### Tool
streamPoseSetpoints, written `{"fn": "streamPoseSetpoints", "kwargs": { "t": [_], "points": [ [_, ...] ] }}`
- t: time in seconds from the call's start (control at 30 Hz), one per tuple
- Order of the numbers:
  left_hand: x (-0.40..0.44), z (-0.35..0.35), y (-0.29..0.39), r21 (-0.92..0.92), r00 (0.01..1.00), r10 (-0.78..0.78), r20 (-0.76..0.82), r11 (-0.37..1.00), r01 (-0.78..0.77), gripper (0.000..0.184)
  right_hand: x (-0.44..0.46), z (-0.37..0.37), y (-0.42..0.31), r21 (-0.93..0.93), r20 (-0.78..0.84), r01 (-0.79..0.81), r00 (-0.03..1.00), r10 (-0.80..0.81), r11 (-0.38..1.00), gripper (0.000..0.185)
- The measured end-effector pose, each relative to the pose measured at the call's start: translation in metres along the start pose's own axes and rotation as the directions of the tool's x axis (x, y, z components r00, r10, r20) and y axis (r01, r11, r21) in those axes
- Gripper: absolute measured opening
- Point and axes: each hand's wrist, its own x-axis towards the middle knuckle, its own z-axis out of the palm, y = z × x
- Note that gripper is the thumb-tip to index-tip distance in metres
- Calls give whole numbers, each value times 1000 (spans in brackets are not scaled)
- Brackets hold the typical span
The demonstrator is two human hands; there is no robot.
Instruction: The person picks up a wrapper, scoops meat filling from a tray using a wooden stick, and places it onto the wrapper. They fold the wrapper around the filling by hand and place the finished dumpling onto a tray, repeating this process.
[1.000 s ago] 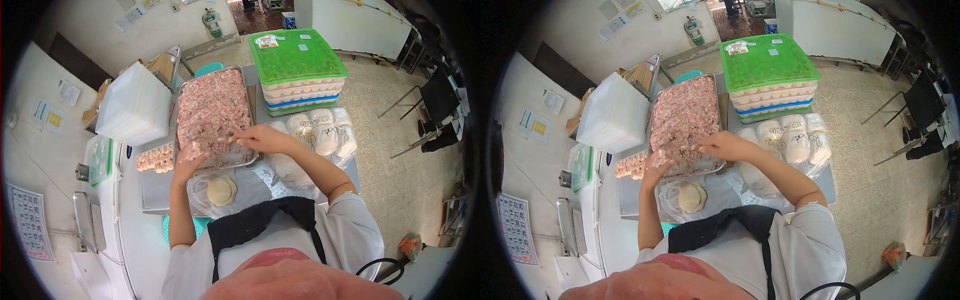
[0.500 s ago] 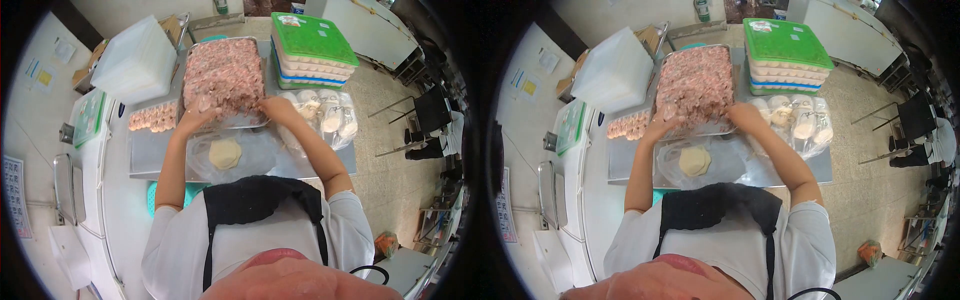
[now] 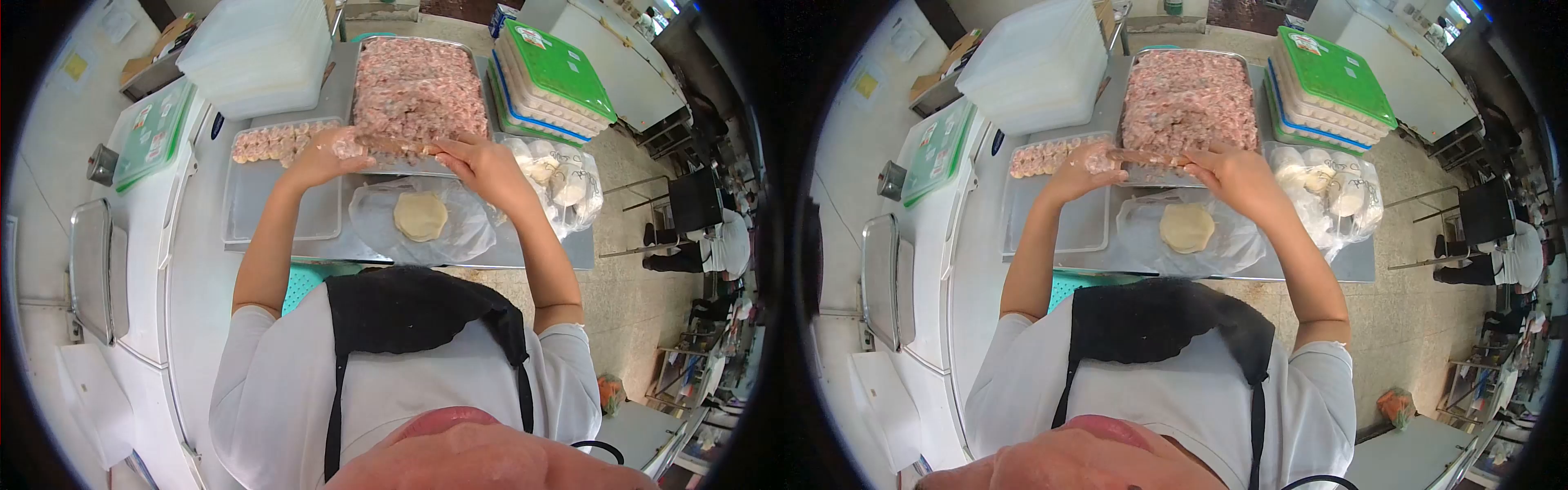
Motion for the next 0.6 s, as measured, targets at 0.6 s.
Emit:
{"fn": "streamPoseSetpoints", "kwargs": {
  "t": [0.6],
  "points": [
    [-78,-77,-61,-273,911,-389,137,869,412,62,39,79,-61,43,122,-40,992,35,998,28]
  ]
}}
